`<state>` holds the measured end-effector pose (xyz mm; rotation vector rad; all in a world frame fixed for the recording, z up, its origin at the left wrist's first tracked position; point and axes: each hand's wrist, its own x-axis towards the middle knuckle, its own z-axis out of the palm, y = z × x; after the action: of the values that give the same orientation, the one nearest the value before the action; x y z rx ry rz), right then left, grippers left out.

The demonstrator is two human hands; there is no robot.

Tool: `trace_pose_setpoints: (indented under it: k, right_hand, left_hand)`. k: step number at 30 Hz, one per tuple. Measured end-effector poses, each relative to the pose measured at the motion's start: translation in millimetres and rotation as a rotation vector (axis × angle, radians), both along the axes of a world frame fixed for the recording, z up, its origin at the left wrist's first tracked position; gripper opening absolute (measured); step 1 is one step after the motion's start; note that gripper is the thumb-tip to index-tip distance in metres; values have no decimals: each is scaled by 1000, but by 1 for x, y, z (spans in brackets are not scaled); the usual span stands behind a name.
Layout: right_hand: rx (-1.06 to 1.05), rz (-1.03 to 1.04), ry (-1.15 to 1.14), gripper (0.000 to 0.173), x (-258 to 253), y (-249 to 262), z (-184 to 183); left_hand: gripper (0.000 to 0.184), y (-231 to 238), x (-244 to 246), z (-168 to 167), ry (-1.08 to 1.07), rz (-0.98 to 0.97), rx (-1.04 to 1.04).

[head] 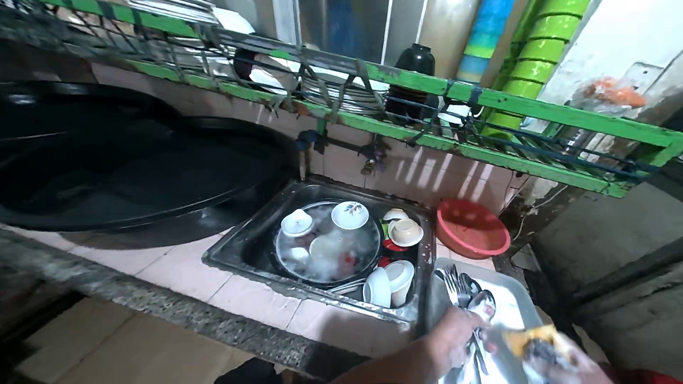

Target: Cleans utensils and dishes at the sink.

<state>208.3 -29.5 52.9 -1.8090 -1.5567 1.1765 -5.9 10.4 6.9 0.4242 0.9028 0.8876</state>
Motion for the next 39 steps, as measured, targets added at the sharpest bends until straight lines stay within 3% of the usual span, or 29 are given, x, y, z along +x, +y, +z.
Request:
trace_pose_setpoints:
  k: [3, 5, 8, 11, 13, 17, 20, 24, 29, 32, 34, 36, 39]
  right_hand:
    - [288, 120, 40, 76, -26, 7, 19]
    - [396, 170, -89, 64, -50, 10, 20]
    - [386, -68, -131, 53, -59, 11, 12]
    - [385, -395, 181, 66, -54, 14, 0]
    - [363, -409, 341, 70, -60, 9, -5]
    - [264, -206, -41, 58, -64, 14, -23]
    - [310, -264, -189, 57, -58, 34, -31]
    - [294, -196, -144, 56, -69, 25, -42]
    - [359, -147, -334, 54, -56, 38, -31]
    - [490, -314, -85, 46, -35, 53, -17]
    - [450, -371, 90, 50, -26, 53, -15]
    - [342, -285, 42, 62, -23, 44, -17]
    - [316, -247, -15, 59, -23, 35, -10]
  left_hand:
    - [11, -7, 4, 4, 142, -181, 42]
    - [13, -13, 4, 6, 167, -275, 101]
    - [14, -16, -1, 8, 138, -276, 73]
    - [20, -12, 1, 0, 197, -233, 106]
    - [19, -10, 2, -3, 259, -179, 117]
    - [16, -13, 1, 7, 500, -220, 107]
    - [17, -12, 7, 8, 548, -242, 87]
    - [24, -12, 6, 7, 567, -232, 80]
    - [18, -11, 6, 5, 572, -245, 74]
    - [15, -9, 5, 3, 542, -225, 43]
    - [14, -10, 3, 4, 504, -251, 53]
    - [13, -13, 4, 7, 425, -297, 93]
    - [20, -16, 3, 8, 297, -348, 175]
